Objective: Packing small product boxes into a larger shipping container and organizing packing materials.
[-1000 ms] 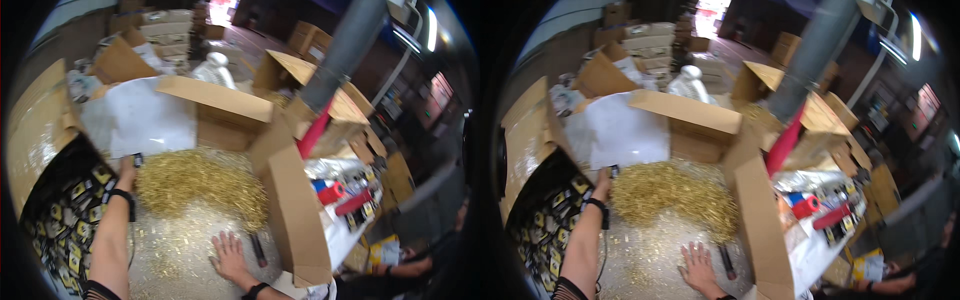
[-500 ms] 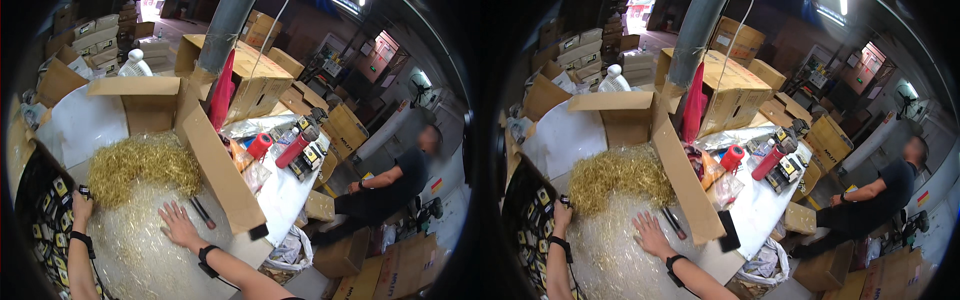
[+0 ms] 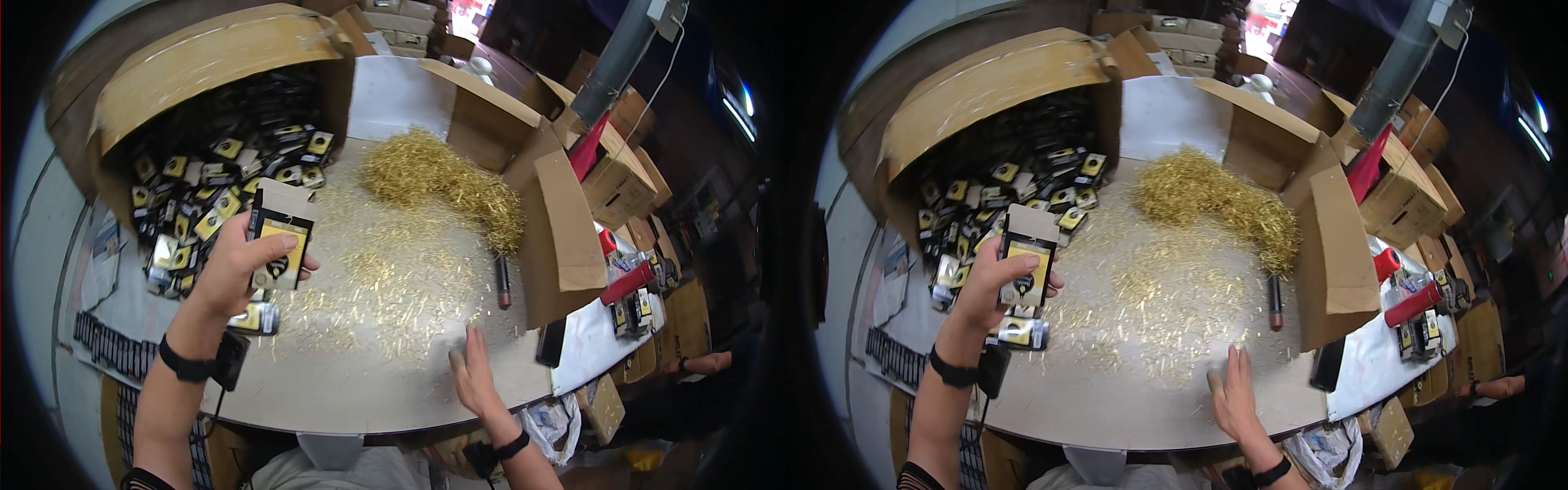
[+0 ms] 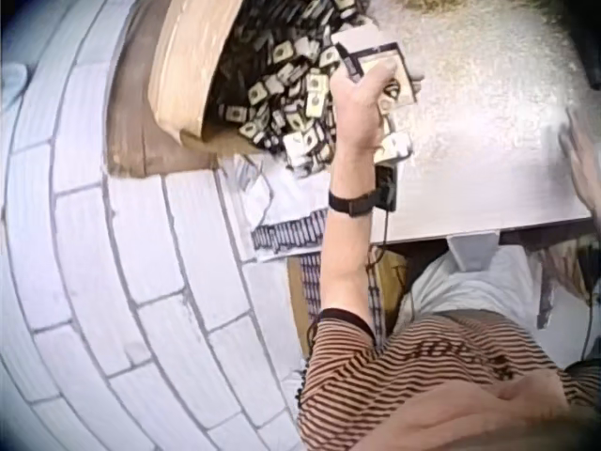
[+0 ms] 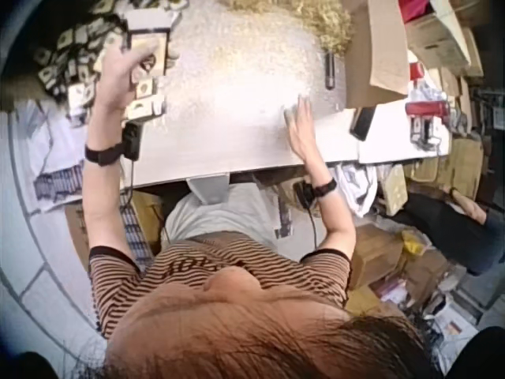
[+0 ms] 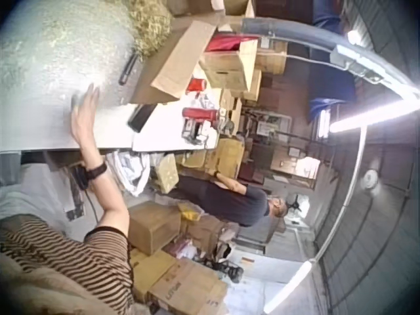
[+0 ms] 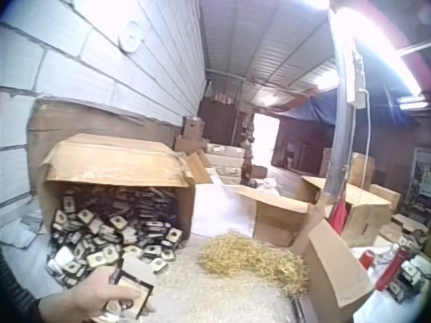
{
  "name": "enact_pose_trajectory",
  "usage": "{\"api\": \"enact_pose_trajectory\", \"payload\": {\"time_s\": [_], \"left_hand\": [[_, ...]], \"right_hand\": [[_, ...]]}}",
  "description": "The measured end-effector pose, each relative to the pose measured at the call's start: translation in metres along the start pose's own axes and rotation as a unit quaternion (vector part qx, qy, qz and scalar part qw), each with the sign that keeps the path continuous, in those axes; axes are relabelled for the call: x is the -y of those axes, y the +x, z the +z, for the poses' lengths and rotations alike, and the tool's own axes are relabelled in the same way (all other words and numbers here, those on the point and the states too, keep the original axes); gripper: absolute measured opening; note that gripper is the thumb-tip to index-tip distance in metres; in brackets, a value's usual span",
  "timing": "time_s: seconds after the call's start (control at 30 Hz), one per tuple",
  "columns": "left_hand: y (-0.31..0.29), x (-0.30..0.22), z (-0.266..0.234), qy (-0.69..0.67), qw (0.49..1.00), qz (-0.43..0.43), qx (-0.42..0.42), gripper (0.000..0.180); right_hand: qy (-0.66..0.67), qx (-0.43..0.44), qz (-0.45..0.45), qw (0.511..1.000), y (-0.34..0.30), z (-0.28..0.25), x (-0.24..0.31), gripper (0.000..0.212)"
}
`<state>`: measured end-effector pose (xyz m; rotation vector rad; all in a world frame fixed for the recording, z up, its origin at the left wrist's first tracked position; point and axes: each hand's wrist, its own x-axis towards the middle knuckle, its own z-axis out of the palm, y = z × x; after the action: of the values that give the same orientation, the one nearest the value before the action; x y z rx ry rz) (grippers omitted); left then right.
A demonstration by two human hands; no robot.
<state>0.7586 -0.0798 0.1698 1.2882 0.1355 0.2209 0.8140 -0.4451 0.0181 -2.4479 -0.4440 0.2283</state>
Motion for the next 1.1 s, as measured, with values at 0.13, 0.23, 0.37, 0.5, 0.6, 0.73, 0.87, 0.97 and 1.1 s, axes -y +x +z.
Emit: {"api": "enact_pose_trajectory", "payload": {"time_s": [0.13,0.23,0.37,0.5,0.6,0.73,0.87,0.97,1.1], "left_hand": [[-0.095,0.024,0.007,-0.104,0.994,0.0,-0.014,0.029],[-0.154,0.069,0.016,-0.106,0.994,-0.005,0.006,0.031],[-0.227,0.135,0.029,-0.128,0.99,-0.053,-0.029,0.038],[-0.296,0.174,0.003,-0.144,0.983,-0.087,-0.075,0.034],[-0.317,0.195,-0.01,-0.088,0.989,-0.06,-0.102,0.033],[-0.357,0.245,-0.044,-0.048,0.982,-0.12,-0.139,0.03],[-0.388,0.295,-0.051,-0.045,0.962,-0.217,-0.158,0.025],[-0.378,0.349,-0.051,-0.003,0.958,-0.276,-0.073,0.031],[-0.354,0.365,-0.009,0.116,0.954,-0.276,0.033,0.032]], "right_hand": [[-0.147,-0.045,-0.059,0.986,-0.038,0.074,0.011,0.069],[-0.185,-0.031,-0.162,0.969,-0.02,0.122,0.054,0.06],[-0.149,-0.018,-0.211,0.966,-0.043,0.136,0.07,0.055],[-0.003,-0.108,-0.212,0.971,-0.092,0.098,0.051,0.049],[0.046,-0.226,-0.096,0.968,-0.093,0.036,-0.043,0.046],[-0.07,-0.272,0.002,0.96,-0.062,0.014,-0.129,0.054],[-0.179,-0.143,-0.08,0.97,-0.051,0.071,-0.06,0.07],[-0.131,-0.082,-0.136,0.979,-0.06,0.116,0.043,0.073],[-0.117,-0.042,-0.235,0.964,-0.04,0.161,0.095,0.062]]}}
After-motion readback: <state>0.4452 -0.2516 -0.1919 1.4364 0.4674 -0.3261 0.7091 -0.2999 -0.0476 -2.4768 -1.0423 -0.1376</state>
